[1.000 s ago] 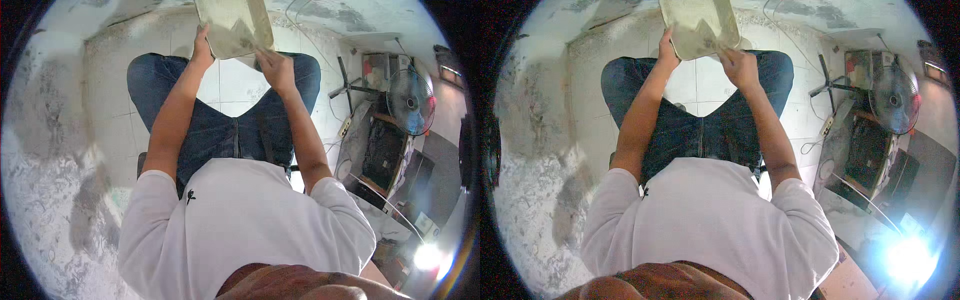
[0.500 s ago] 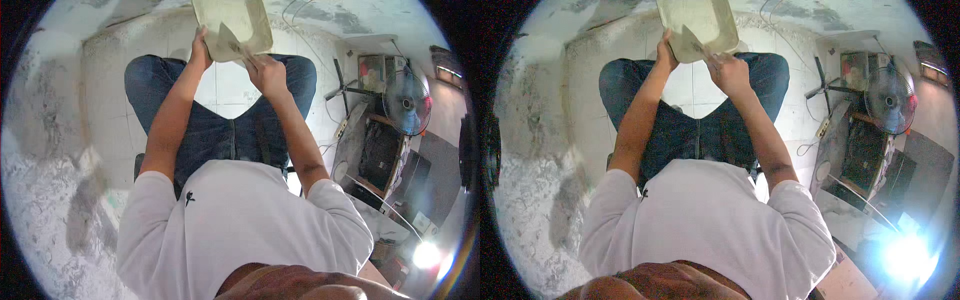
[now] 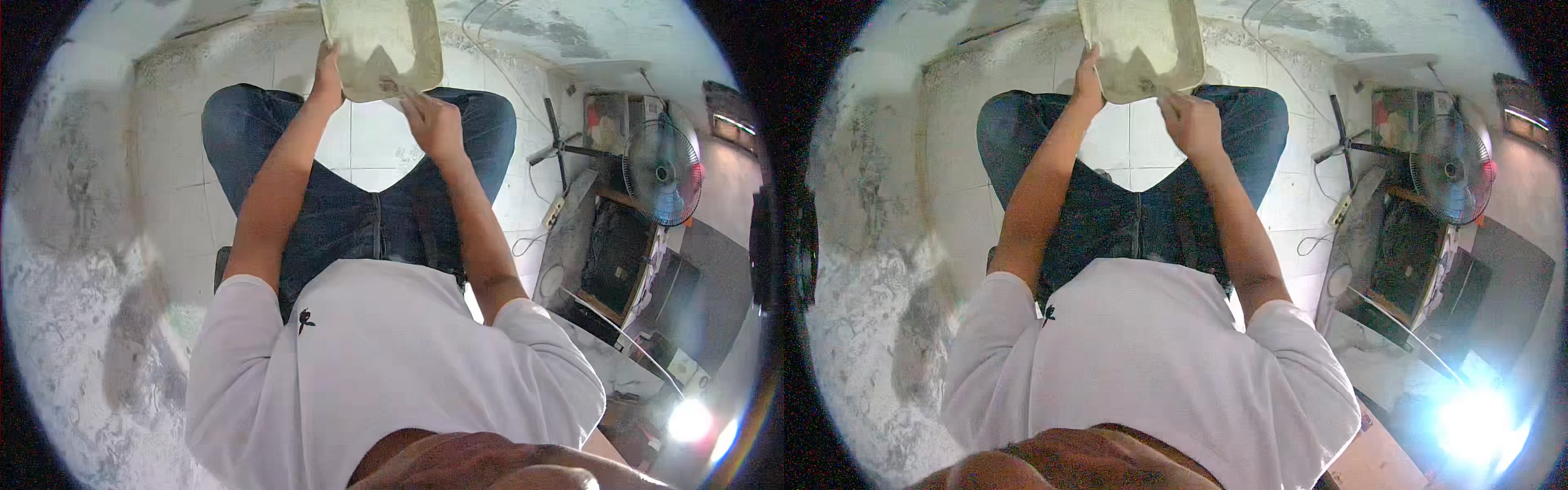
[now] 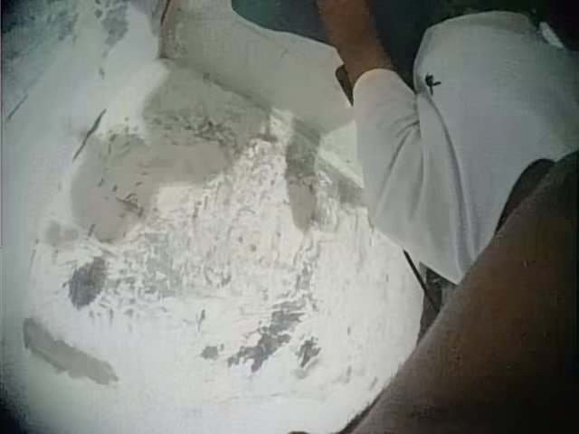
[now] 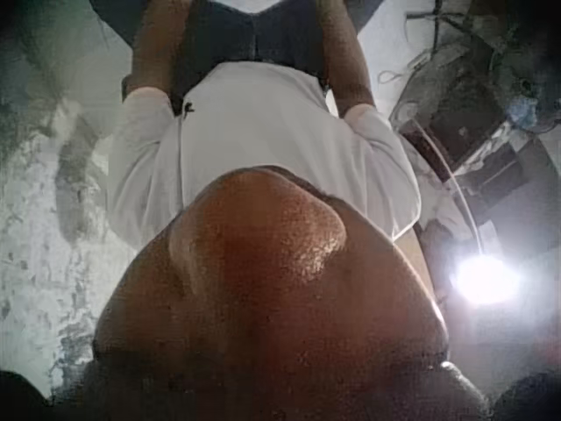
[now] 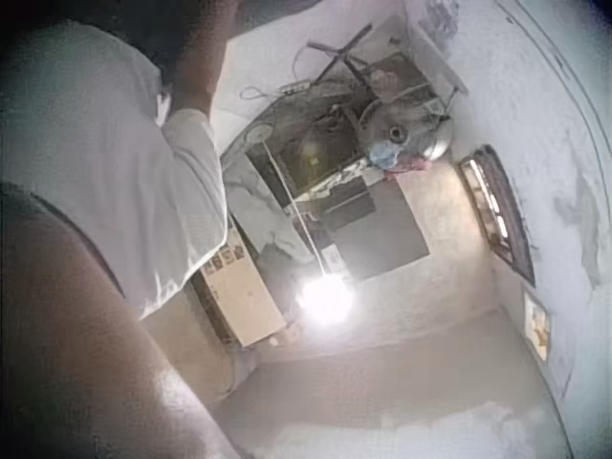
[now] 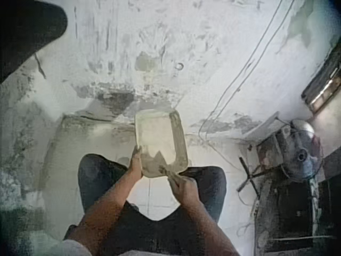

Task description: Apply plaster filler to a wall surface using a hawk and a putty knife.

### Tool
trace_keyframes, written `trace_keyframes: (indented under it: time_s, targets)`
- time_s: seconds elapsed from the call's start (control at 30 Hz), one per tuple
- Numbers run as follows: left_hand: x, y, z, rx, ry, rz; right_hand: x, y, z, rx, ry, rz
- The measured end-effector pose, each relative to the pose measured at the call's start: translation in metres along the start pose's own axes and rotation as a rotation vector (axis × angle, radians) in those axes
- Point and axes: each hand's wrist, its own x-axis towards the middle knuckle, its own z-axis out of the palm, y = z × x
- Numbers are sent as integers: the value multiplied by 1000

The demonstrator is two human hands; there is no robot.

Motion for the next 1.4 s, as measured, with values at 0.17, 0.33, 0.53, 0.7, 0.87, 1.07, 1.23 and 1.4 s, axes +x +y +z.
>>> trace_keyframes:
  time_s: [0.17, 0.33, 0.53, 0.7, 0.87, 1.07, 1.23, 1.4]
  targets:
    - [-6, 1, 0, -15, 120, -32, -1, -14, 0, -86, -96, -47]
    - [-5, 5, 0, 17, 56, -21, 3, -20, -7, -137, 130, -100]
    - [-5, 7, 2, -36, 8, -55, 10, -10, -26, -317, -15, -113]
    - [-4, 7, 2, -147, -17, -27, 11, 0, -21, -145, 13, 34]
    - [0, 4, 0, -109, 105, -61, 6, -18, -2, -2, 127, -59]
    - [-4, 9, 1, -119, 68, -28, 16, -22, -17, -198, 59, 35]
    - [-4, 15, 2, -218, 80, -59, 13, -13, -19, -294, -238, -59]
    - [-5, 19, -3, -298, 6, -50, 16, 8, -26, -235, 51, 5]
